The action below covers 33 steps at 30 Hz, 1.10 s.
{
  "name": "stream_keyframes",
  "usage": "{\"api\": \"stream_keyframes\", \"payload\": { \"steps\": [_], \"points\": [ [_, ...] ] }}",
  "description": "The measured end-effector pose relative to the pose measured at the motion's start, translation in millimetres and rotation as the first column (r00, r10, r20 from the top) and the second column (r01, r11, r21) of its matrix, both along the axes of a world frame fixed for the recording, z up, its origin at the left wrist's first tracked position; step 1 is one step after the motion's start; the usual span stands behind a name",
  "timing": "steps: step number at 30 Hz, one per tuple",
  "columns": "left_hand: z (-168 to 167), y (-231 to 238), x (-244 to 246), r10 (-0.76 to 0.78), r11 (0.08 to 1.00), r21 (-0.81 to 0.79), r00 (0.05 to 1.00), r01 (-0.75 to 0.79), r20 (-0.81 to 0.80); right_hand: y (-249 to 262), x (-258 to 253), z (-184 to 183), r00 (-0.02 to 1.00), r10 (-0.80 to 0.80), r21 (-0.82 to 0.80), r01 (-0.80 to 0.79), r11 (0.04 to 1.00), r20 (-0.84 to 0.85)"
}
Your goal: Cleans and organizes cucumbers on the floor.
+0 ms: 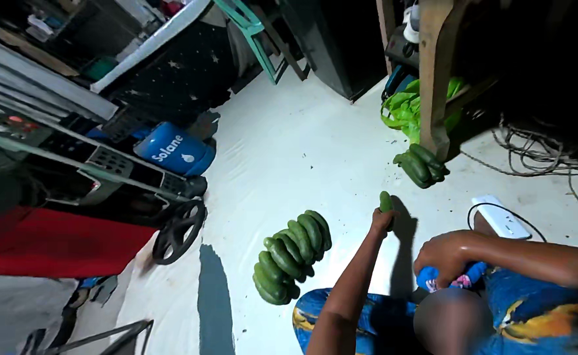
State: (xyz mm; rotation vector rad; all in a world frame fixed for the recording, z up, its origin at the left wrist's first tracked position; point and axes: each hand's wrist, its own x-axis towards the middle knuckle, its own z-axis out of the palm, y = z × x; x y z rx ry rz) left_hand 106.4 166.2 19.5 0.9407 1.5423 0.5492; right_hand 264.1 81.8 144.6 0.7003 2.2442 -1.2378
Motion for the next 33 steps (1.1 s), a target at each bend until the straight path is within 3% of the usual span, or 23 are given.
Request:
{"api": "stream_keyframes", "payload": {
  "steps": [6, 14, 21, 27, 33],
  "points": [
    [-24, 34, 36, -0.055, 0.994, 0.096, 0.998, 0.054, 0.012, 5, -2, -3, 0.999, 0.03, -0.009, -0.031, 0.999, -0.015],
    [-57, 61, 73, 0.057, 0.99, 0.133, 0.998, -0.055, -0.01, 4, 18, -1, 0.999, -0.015, -0.038, 0.014, 0.999, -0.031],
    [-68, 62, 88, 0.026, 1.0, 0.004, 0.975, -0.026, -0.221, 3, 23, 3, 0.998, -0.045, -0.038, 0.044, 0.998, -0.04],
    [-64, 67, 94, 0.075, 0.997, 0.046, 0.99, -0.069, -0.118, 4, 21, 3, 0.998, -0.054, -0.057, 0.053, 0.997, -0.017],
    [-72, 65, 71, -0.065, 0.993, 0.101, 0.998, 0.066, -0.016, 4, 18, -5, 0.997, -0.069, -0.097, 0.072, 0.993, 0.028]
  ]
}}
